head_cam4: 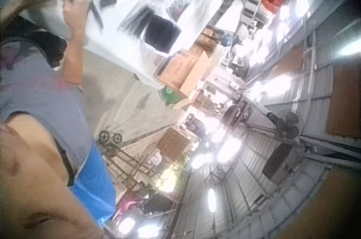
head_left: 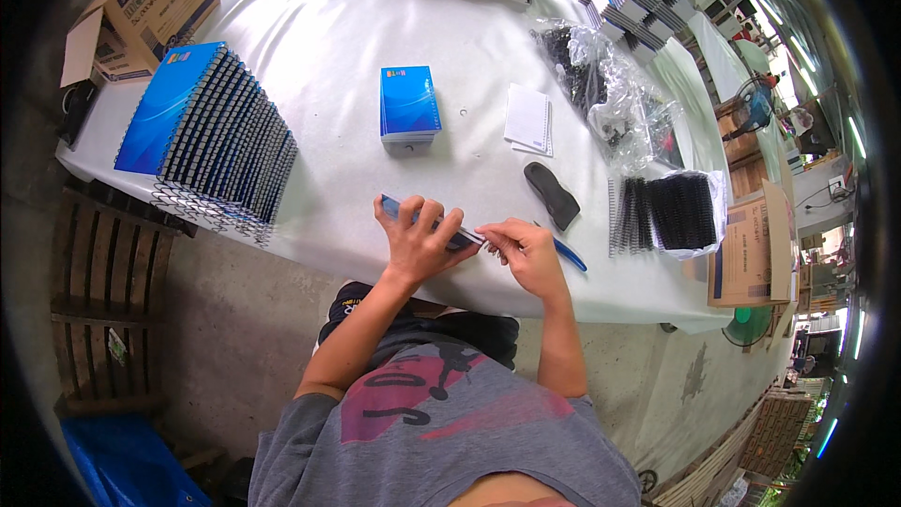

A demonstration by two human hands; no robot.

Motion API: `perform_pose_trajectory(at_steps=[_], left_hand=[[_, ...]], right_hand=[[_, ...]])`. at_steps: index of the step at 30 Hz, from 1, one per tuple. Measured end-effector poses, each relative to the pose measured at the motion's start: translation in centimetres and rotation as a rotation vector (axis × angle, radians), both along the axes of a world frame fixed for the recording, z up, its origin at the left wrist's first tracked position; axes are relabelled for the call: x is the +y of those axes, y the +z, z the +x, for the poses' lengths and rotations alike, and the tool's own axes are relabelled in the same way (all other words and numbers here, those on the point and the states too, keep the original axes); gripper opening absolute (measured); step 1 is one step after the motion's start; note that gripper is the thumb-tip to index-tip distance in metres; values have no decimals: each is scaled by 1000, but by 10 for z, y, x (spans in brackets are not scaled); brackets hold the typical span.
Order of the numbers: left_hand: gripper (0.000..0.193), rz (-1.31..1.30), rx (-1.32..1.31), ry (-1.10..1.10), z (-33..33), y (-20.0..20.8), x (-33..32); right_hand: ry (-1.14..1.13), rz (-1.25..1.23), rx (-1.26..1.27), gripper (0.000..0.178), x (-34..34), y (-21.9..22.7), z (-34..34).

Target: The person assembles spiral-bound notebooks by inserting a black plastic binding into the spine of a blue notebook cover and securing it with pliers. They repeat this process for multiple notebooks, stacking the finished units on the table.

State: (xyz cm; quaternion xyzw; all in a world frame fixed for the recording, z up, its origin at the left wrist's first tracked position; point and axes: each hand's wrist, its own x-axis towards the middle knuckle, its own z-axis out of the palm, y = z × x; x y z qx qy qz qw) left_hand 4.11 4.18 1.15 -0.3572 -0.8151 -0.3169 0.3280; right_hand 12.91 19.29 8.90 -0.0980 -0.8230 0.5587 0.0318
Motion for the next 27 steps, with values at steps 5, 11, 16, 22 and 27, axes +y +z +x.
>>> perform_pose_trajectory(at_steps=[5, 11, 16, 22, 27], left_hand=[[47, 2, -2, 7, 0, -1, 3], [44, -3, -26, 26, 0, -3, 5], [44, -14, -27, 28, -1, 2, 6], [50, -75, -73, 39, 0, 4, 5], [50, -132, -62, 15, 1, 10, -5]], right_hand=[[44, 163, 237, 17, -1, -1, 0], [2, 204, 180, 21, -7, 3, 1], [65, 540, 487, 27, 0, -11, -1], [45, 476, 434, 31, -2, -11, 2], [14, 200, 76, 39, -7, 2, 4]])
